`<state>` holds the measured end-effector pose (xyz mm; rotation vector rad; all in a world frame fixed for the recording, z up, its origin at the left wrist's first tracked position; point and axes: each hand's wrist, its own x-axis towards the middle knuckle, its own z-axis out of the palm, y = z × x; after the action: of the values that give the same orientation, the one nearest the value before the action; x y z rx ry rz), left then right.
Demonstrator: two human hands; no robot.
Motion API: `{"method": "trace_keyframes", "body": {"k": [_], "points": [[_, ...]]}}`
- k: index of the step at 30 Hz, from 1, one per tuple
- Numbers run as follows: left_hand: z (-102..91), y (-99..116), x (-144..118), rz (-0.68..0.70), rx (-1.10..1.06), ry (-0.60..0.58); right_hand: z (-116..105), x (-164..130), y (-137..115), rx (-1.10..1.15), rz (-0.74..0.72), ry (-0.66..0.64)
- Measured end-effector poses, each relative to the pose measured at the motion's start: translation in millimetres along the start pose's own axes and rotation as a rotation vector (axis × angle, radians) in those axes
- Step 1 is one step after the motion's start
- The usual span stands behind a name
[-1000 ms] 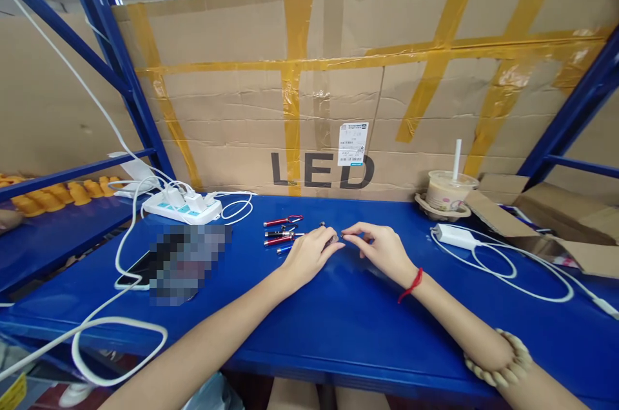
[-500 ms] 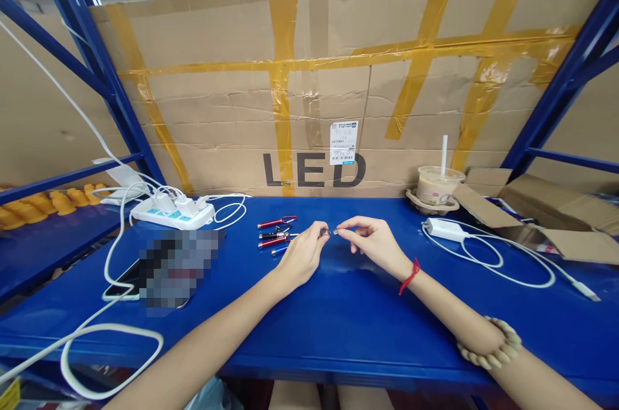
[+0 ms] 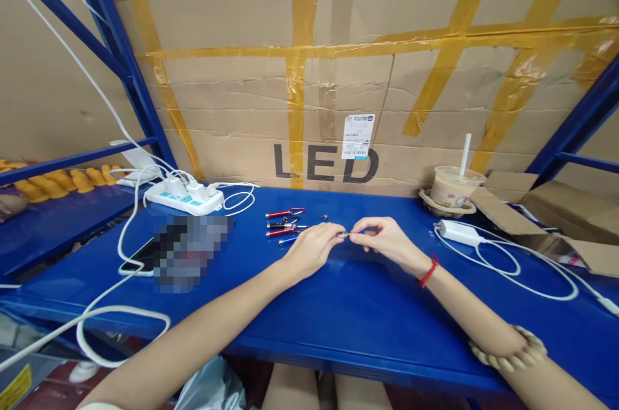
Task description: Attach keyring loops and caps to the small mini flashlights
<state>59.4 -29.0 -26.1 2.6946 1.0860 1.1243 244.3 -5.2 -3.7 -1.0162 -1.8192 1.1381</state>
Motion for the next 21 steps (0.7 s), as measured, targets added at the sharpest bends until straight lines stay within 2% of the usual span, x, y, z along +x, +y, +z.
{"method": "trace_keyframes", "body": {"k": [6, 9, 12, 17, 21], "points": [[-4.8, 2.3, -3.8, 0.074, 0.051, -0.039, 0.6, 0.4, -1.3, -0.036, 0.111, -0.035], [-6.9, 3.0, -4.1, 0.072, 0.084, -0.077, 0.2, 1.4, 2.7, -0.039, 0.118, -0.025], [-4.6, 1.9, -3.2, 0.043, 0.062, -0.056, 0.9, 2.3, 5.5, -0.044, 0.090, 0.013], [4.2, -2.0, -1.6, -0.061, 0.011, 0.012, 5.1, 3.7, 7.4, -0.029, -0.110, 0.114], [5.9, -3.6, -1.7, -0.135, -0.010, 0.011, 6.3, 4.0, 12.0, -0.069, -0.315, 0.111]]}}
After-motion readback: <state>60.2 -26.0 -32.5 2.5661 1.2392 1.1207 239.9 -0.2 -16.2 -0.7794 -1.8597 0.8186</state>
